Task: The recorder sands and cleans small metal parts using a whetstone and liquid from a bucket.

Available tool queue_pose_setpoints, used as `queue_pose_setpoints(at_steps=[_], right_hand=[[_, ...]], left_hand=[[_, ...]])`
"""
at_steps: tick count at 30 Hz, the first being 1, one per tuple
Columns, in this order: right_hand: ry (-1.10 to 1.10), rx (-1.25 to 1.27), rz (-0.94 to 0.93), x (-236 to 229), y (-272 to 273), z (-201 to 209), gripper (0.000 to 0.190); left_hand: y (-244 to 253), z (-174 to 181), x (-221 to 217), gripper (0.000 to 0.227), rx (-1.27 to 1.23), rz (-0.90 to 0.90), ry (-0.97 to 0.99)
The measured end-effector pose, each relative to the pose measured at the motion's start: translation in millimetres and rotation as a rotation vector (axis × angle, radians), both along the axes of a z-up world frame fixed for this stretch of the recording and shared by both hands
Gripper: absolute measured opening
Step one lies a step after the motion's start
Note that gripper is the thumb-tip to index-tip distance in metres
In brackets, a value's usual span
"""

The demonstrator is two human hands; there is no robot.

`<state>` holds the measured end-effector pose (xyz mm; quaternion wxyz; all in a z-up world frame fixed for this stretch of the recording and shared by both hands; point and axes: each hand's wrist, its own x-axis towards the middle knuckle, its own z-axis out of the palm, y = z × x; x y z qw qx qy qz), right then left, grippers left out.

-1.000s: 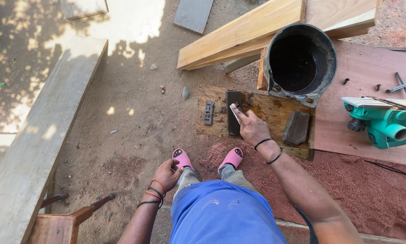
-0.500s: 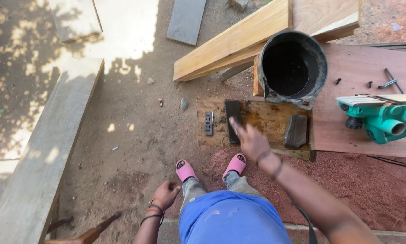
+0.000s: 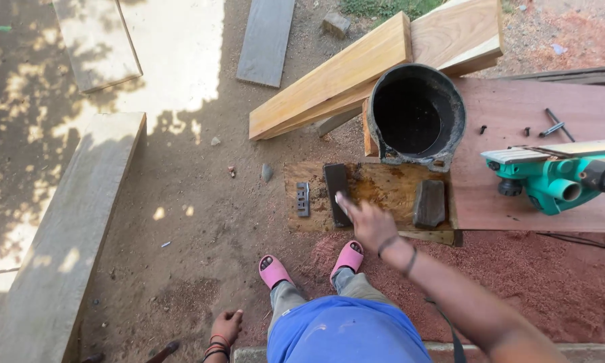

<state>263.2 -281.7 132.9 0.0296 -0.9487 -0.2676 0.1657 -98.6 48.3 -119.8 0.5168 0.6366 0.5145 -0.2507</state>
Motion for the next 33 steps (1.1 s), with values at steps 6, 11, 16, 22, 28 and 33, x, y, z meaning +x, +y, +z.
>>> queue_pose_setpoints(at_steps=[6, 11, 16, 22, 28, 33], right_hand=[[-0.043, 0.097, -0.018, 18.9, 14.5, -3.9, 0.064], [0.02, 0.015, 0.007, 6.9, 5.1, -10.9, 0.068], [-0.301, 0.119, -0.017, 27.9, 11.5, -31.2, 0.06], [0.07, -0.037, 0.023, 0.0, -3.0, -13.7, 0.06], [-0.391, 0.163, -0.003, 10.0, 2.9, -19.5, 0.06], [0.054, -0.014, -0.03, 11.5, 4.4, -1.9, 0.07]], left_hand=[[-4.8, -3.9, 2.3, 0.044, -0.005, -0.189, -0.001], [-3.7, -5.9, 6.9, 0.045, -0.053, -0.006, -0.004], [-0.3, -9.2, 12.8, 0.046, 0.013, -0.176, -0.001], [0.4, -18.1, 10.3, 0.045, -0.051, 0.085, -0.051], [-2.0, -20.2, -5.6, 0.046, -0.04, -0.112, -0.004], [-11.5, -16.3, -11.9, 0.046, -0.083, 0.115, 0.035]])
